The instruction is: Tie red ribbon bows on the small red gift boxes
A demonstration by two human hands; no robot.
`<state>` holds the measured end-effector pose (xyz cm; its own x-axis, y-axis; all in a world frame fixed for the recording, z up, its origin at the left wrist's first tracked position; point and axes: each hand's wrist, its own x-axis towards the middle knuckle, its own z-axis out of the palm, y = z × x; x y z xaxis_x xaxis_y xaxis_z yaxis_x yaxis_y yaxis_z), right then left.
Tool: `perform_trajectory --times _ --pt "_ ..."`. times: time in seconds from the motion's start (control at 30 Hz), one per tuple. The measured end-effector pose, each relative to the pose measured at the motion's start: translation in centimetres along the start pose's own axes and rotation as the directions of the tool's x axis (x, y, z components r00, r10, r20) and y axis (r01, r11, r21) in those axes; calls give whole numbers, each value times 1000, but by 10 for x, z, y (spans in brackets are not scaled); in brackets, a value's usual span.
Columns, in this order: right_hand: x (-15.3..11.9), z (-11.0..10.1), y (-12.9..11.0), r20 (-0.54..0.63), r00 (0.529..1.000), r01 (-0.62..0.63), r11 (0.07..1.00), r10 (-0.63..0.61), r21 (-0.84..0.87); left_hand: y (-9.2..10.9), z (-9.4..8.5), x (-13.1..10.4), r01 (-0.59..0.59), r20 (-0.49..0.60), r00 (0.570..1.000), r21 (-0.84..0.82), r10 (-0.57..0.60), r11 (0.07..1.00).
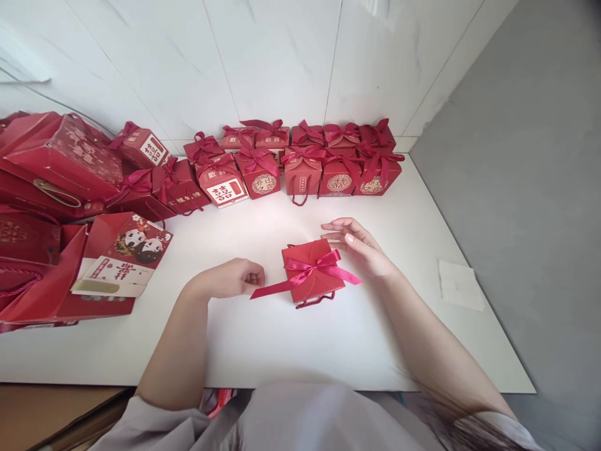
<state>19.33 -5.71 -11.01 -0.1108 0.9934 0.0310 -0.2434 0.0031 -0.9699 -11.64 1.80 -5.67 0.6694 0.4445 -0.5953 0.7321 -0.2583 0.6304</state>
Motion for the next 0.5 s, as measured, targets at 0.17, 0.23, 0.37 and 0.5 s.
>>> perform_trajectory --times 0.17,0.23,0.37,0.5 --pt "3 -18 10 -38 998 -50 999 50 13 -1 -1 3 -18 -478 878 -47 -7 999" --pt "4 -21 12 -25 998 -64 997 65 32 3 3 4 -105 -524 851 -86 44 991" --pt "5 -22 14 -13 998 -59 995 60 76 21 24 5 -327 -464 849 -89 251 941" --pt "6 -22 17 -20 999 -48 993 51 105 43 50 12 -425 -536 727 139 429 894"
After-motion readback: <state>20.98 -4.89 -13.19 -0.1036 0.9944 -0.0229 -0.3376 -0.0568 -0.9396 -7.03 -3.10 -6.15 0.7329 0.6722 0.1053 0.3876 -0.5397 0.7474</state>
